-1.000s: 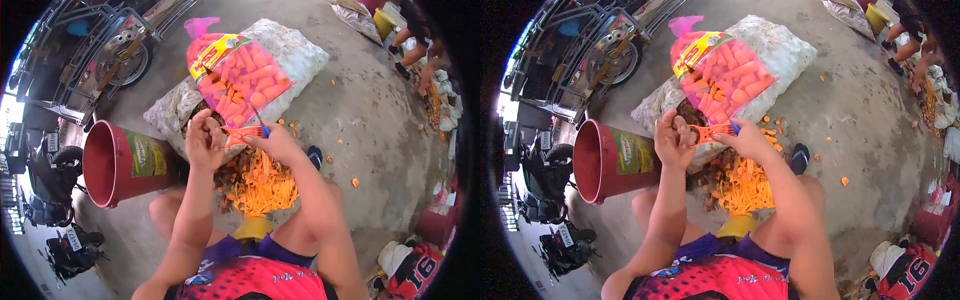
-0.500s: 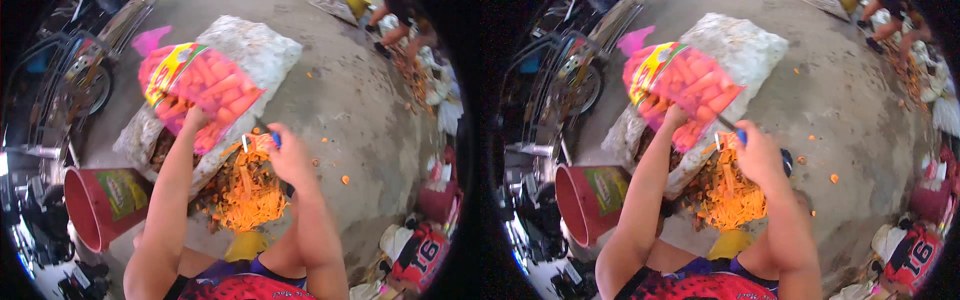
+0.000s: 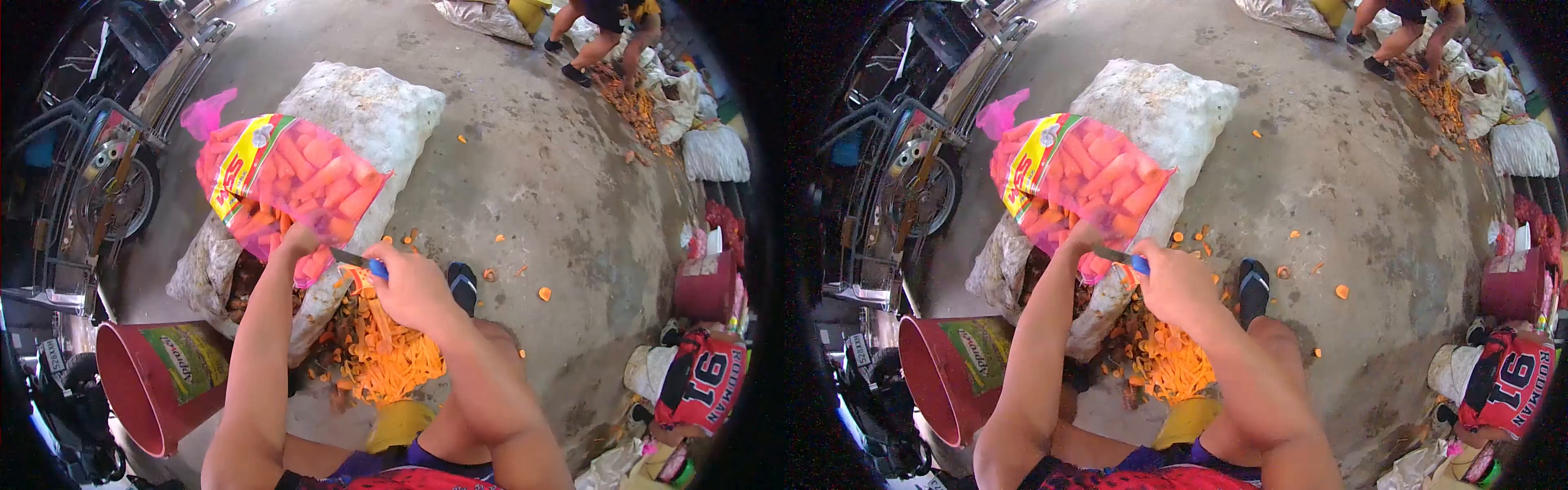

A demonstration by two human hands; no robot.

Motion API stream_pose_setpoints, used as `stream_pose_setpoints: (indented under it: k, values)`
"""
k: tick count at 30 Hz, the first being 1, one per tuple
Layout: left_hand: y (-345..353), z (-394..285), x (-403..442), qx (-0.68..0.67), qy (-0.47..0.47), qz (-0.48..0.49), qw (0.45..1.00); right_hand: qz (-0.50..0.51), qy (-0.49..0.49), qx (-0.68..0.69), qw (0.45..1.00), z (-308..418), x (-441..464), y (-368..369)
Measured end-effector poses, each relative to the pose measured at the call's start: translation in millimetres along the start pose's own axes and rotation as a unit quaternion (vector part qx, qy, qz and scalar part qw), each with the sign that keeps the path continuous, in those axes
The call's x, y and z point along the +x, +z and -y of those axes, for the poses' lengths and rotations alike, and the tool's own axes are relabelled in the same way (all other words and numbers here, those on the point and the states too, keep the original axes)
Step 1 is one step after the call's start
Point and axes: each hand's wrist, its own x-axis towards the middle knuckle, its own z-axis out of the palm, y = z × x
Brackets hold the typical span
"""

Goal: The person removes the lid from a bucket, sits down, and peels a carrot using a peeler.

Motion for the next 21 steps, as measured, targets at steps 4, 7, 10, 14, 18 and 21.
stream_pose_setpoints:
  k: [4, 7, 10, 14, 18, 21]
  values:
    - [-2.5, -18.0, -11.3, -0.013, -0.001, -0.008, 1.000, 0.001, -0.030, 0.008, 1.000, 6.9, 1.9, 6.7]
    - [-8.8, -22.7, -16.5, -0.060, 0.048, 0.001, 0.997, 0.009, -0.017, 0.005, 1.000, 10.3, 4.7, 6.3]
    - [-21.4, -29.9, -35.2, 0.074, 0.023, -0.050, 0.996, -0.010, -0.021, 0.006, 1.000, 1.9, 10.9, 6.4]
    - [-58.6, -14.3, -88.3, 0.109, -0.024, -0.212, 0.971, -0.024, -0.026, 0.003, 0.999, -3.7, 10.3, 7.3]
    - [-69.2, -58.1, -210.0, -0.477, -0.011, -0.285, 0.831, -0.026, -0.045, -0.030, 0.998, 2.2, -9.0, 15.8]
    - [-47.6, -93.8, -292.9, -0.584, 0.004, -0.279, 0.763, -0.030, -0.072, -0.041, 0.996, 13.8, -31.8, 23.8]
